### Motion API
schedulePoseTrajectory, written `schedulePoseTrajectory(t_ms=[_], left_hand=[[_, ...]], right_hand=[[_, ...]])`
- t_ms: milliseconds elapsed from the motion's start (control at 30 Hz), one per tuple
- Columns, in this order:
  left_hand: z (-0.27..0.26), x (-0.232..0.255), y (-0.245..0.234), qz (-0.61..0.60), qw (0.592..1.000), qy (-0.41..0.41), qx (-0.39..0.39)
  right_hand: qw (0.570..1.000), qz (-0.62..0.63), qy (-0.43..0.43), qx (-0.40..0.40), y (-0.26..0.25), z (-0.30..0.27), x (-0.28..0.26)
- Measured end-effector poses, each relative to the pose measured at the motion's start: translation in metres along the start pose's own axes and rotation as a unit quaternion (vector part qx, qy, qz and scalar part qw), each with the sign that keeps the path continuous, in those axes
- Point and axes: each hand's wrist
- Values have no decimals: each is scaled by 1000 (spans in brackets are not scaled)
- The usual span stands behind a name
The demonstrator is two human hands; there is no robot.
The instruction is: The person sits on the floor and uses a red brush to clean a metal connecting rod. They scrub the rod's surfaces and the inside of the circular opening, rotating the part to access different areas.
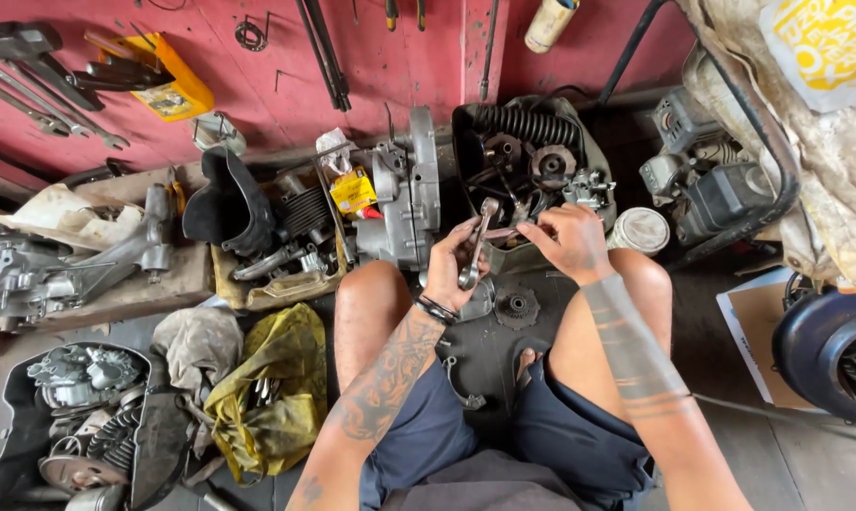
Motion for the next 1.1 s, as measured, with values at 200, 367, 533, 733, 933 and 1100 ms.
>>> schedulePoseTrajectory(t_ms=[200, 367, 533, 733, 933, 1100], left_hand=[[2, 3, -15, 30, 999, -12, 1], [-14, 9, 9, -4, 1000, -15, 0], [-2, 3, -6, 20, 1000, -19, 0], [-10, 8, 4, 9, 1000, -14, -5], [-15, 11, 11, -14, 1000, -21, -10], [-10, 10, 2, 12, 1000, -9, -11]], right_hand=[[997, 22, -64, -24, 27, -4, -37], [1000, -7, -26, -6, 15, 0, -25], [996, 23, -79, -27, 20, 0, -32], [998, -25, -53, 2, 16, -1, -35], [999, -7, -32, 2, 10, -1, -19], [996, 33, -83, -15, 8, 2, -67]])
Point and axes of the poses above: each hand's wrist, its own z-axis towards the middle knuckle, its own y-axis out of the palm, x = y × z, and after that the axes turned 15 degrees about -x, right-handed
